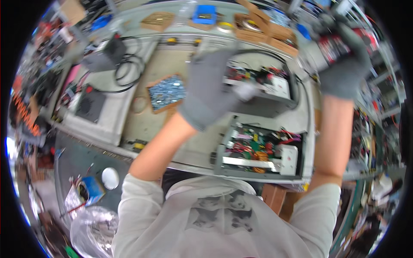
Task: The recorder is assembling internal components of an electronic power supply unit at a workstation.
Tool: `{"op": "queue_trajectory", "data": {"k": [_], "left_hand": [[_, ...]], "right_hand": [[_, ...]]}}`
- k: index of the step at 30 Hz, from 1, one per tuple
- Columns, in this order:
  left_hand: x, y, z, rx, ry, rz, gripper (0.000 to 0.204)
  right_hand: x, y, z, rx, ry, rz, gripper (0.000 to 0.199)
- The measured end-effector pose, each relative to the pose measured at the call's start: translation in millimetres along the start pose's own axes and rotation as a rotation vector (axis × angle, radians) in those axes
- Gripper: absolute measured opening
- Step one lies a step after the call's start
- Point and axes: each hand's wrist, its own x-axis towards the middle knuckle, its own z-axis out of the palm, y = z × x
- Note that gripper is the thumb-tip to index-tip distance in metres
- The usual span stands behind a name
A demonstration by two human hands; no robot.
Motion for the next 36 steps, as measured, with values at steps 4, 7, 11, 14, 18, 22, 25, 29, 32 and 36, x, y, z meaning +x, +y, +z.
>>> {"op": "queue_trajectory", "data": {"k": [4,7,11,14,18,22,25,29,32,36], "left_hand": [[35.4,81.0,-20.2,-0.125,-0.489,-0.318,0.107],[3.1,68.7,-4.6,-0.595,-0.361,-0.195,0.042],[-14.0,74.0,-32.1,-0.216,-0.227,-0.234,0.038],[-16.2,69.9,-37.6,0.12,-0.197,-0.112,0.037],[-24.3,68.7,-24.8,0.577,0.043,0.374,0.019],[-17.6,69.4,-26.8,0.54,-0.041,0.469,0.004],[-19.8,59.2,-17.7,0.427,-0.073,0.547,0.014],[-25.3,40.1,-11.2,0.249,0.277,0.687,0.046],[-90.9,23.5,-40.1,0.039,-0.055,0.493,0.105],[-140.8,21.4,-0.4,-0.139,-0.07,0.012,0.1]], "right_hand": [[-60.3,5.6,37.0,0.243,-0.042,0.018,0.047],[-99.8,6.4,74.1,0.041,-0.029,0.206,0.055],[-123.3,-25.8,33.4,-0.484,-0.284,0.567,0.05],[-128.9,-92.9,60.5,-1.303,-0.578,-0.016,0.042],[-100.3,-56.2,67.4,-1.583,-0.803,-0.244,0.061],[-117.0,-21.1,32.9,-0.979,-0.887,0.203,0.089],[-113.1,-21.5,20.4,-0.936,-0.865,0.683,0.096],[-123.6,-30.0,-18.5,-0.885,-0.734,0.78,0.066],[-128.9,-40.7,-51.1,-0.844,-0.737,0.855,0.067],[-131.5,-44.3,-67.2,-0.891,-0.959,0.861,0.066]]}}
